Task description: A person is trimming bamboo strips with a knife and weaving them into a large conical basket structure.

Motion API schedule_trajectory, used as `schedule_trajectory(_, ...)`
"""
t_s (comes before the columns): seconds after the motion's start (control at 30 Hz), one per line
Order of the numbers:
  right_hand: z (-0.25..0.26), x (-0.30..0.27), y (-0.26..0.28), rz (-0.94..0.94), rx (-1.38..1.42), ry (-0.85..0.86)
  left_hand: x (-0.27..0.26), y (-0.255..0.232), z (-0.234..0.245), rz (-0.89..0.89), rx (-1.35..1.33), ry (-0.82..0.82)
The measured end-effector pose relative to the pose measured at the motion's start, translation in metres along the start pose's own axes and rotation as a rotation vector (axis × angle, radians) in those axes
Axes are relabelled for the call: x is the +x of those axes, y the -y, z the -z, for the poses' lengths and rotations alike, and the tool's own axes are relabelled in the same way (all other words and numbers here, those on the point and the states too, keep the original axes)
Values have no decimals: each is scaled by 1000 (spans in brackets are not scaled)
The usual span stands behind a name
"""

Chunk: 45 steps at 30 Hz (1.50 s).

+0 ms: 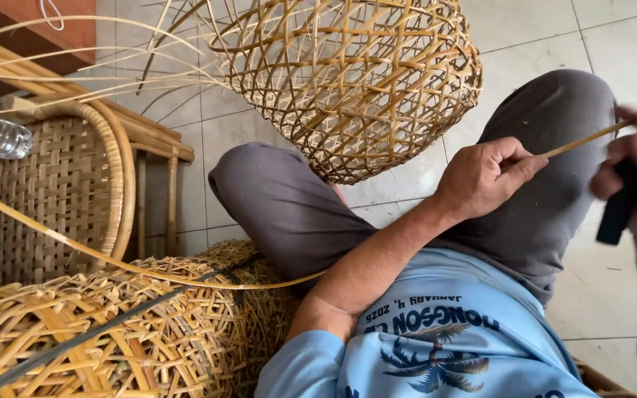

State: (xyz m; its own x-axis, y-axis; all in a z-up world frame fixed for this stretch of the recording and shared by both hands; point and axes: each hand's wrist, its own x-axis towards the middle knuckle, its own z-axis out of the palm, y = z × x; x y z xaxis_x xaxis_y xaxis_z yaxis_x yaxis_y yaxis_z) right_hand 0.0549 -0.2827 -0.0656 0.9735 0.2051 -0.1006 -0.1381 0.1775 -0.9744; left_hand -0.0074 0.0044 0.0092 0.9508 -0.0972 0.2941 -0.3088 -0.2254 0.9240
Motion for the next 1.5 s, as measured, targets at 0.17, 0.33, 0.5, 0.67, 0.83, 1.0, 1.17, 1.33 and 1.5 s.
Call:
schedule_trajectory(0.17, 149, 31, -90, 222, 77, 336, 3, 10, -2, 59, -94, 105)
schedule_trajectory(0.33, 16, -18, -1, 96, 159, 403, -2, 28, -23, 60, -134, 346)
schedule_trajectory(0.5, -67, -72, 30, 4, -82, 218, -7, 20, -20, 106, -246, 465)
schedule_trajectory(0.67, -66, -74, 32, 107, -355, 314, -10, 12, -22, 105, -64, 530)
schedule_trajectory(0.83, -84, -75, 48, -27, -414, 299, -1, -4, -8, 147, -169, 431)
schedule_trajectory(1.0, -86, -63, 51, -173, -473, 244, 5, 14, -6, -3, -222, 318)
schedule_trajectory(1.17, -68, -60, 30, -176, -210, 328, 29, 19, 31, 9, -1038, 4)
schedule_trajectory(1.33, -77, -63, 35, -187, -275, 267, 51, 14, 136, 49, -1214, -141)
schedule_trajectory(1.5, -64, -66, 25, -185, -307, 288, 49, -1, 307, 76, -769, -497)
